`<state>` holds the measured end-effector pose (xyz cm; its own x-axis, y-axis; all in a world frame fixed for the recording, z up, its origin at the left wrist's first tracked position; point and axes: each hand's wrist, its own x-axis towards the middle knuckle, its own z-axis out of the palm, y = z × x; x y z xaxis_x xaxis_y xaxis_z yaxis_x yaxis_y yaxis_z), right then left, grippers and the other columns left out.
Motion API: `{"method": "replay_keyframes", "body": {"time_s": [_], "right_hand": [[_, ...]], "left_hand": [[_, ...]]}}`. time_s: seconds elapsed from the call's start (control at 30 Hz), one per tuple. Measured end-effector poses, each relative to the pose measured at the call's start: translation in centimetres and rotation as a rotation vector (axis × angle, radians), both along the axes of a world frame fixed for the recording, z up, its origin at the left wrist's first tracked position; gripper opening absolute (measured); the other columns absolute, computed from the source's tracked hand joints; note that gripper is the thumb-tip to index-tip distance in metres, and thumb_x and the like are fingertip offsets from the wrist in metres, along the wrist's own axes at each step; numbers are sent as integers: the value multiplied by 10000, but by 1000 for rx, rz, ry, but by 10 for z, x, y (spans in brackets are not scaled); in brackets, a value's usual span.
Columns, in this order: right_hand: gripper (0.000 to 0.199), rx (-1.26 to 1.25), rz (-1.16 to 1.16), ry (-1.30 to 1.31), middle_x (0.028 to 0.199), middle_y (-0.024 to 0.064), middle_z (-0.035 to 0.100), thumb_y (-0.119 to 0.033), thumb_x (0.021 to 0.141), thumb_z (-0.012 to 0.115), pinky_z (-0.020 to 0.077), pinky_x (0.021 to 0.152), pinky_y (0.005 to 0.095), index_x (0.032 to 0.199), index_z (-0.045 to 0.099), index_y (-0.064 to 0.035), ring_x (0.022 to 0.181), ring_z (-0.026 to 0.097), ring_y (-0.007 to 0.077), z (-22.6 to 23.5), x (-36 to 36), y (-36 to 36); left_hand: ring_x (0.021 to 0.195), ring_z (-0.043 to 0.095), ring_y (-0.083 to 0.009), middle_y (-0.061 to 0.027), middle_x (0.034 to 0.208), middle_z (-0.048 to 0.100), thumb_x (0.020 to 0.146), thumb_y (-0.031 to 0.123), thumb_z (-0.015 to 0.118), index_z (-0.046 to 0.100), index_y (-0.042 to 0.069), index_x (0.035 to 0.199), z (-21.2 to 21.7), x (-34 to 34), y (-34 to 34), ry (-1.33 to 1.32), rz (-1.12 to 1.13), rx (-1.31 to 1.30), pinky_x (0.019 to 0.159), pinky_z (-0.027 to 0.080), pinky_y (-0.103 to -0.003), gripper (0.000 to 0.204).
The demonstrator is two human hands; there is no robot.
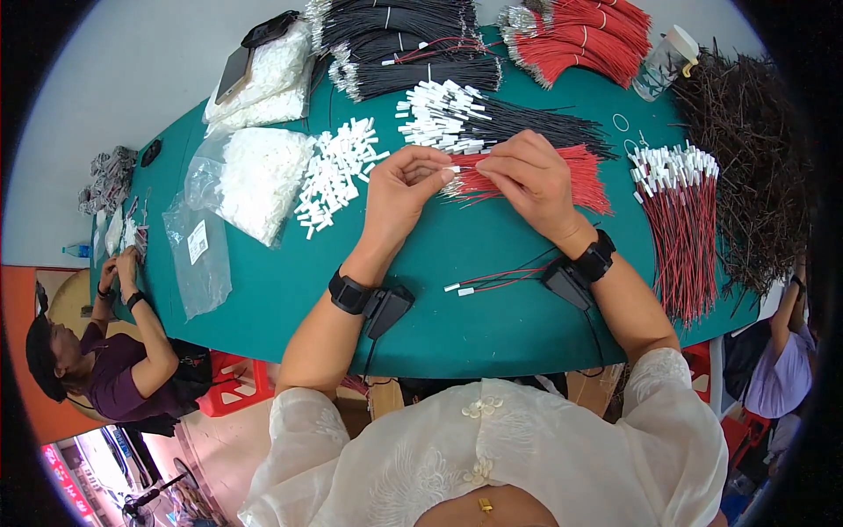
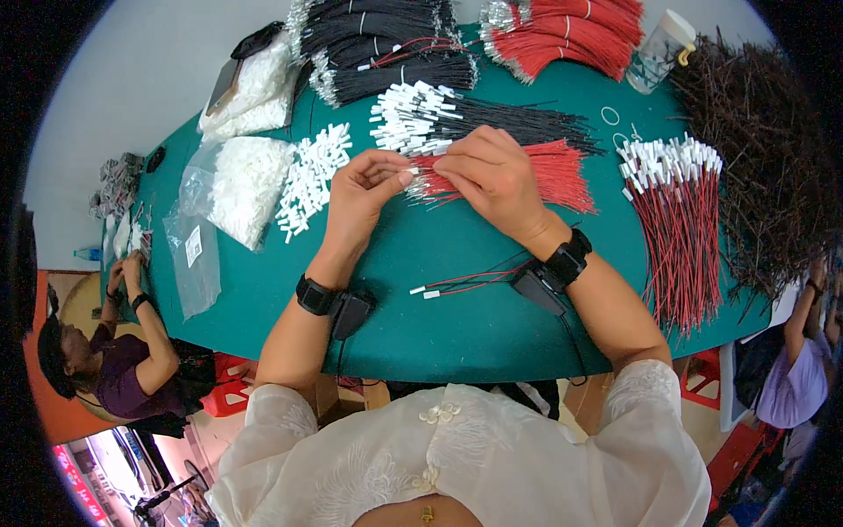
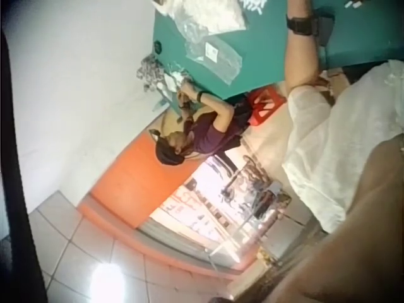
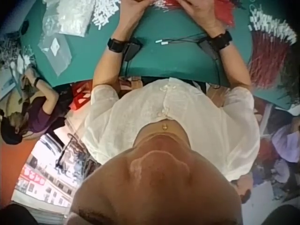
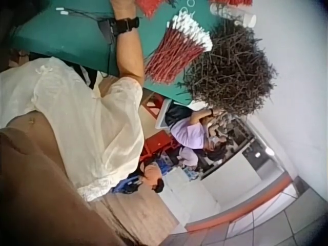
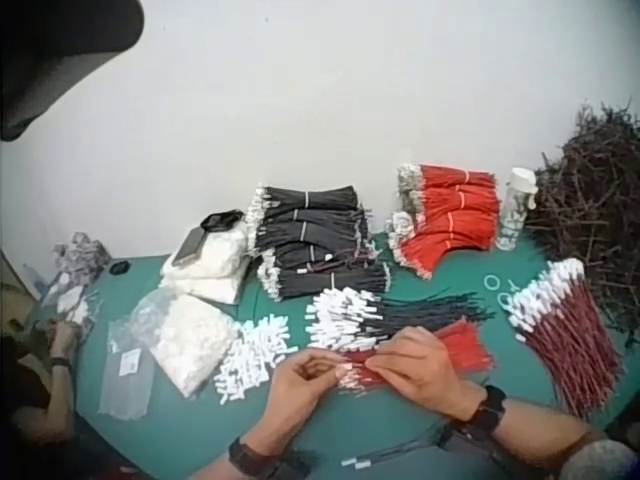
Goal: The person picks up a red wire and a white plastic connector, fits the connector onto the end of the wire by hand, and places the completed assembly onto a pile. This process is repeated several times.
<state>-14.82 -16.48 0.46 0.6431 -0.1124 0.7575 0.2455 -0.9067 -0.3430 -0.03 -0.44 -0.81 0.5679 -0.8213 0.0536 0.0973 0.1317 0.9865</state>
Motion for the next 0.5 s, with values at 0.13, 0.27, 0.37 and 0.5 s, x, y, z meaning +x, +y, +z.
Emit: {"method": "replay_keyframes", "body": {"time_s": [0.13, 0.27, 0.37, 0.5], "right_hand": [[191, 3, 14, 2, 887, 66, 689, -5, 708, 777, 503, 741, 349, 890, 742, -46, 833, 638, 241, -1, 1, 0], [176, 4, 9, 18, 881, 58, 689, -20, 715, 778, 490, 746, 344, 884, 744, -58, 836, 639, 238, 1, 1, 1], [168, 27, 15, 25, 877, 53, 688, -29, 720, 778, 480, 749, 342, 881, 744, -63, 840, 642, 234, -1, 0, 0], [156, 49, 27, 35, 872, 50, 688, -36, 726, 777, 471, 751, 342, 875, 743, -65, 849, 646, 229, -1, 1, 1]], "left_hand": [[879, 671, -84, -52, 971, 723, 863, -30, 743, 693, -11, 1041, 2, -1, 0, -16, -1, -10, 797, 536, -208, 186], [866, 667, -79, -45, 960, 722, 860, -21, 749, 698, -8, 1031, 2, -1, 0, -43, -11, 0, 792, 533, -210, 179], [852, 661, -74, -38, 945, 718, 858, -16, 752, 701, -5, 1022, 2, 0, 1, -73, -15, 15, 784, 530, -210, 172], [908, 662, -82, -44, 995, 721, 869, -17, 745, 693, 7, 1037, 3, 1, 2, -147, -83, 72, 818, 531, -223, 177]]}}
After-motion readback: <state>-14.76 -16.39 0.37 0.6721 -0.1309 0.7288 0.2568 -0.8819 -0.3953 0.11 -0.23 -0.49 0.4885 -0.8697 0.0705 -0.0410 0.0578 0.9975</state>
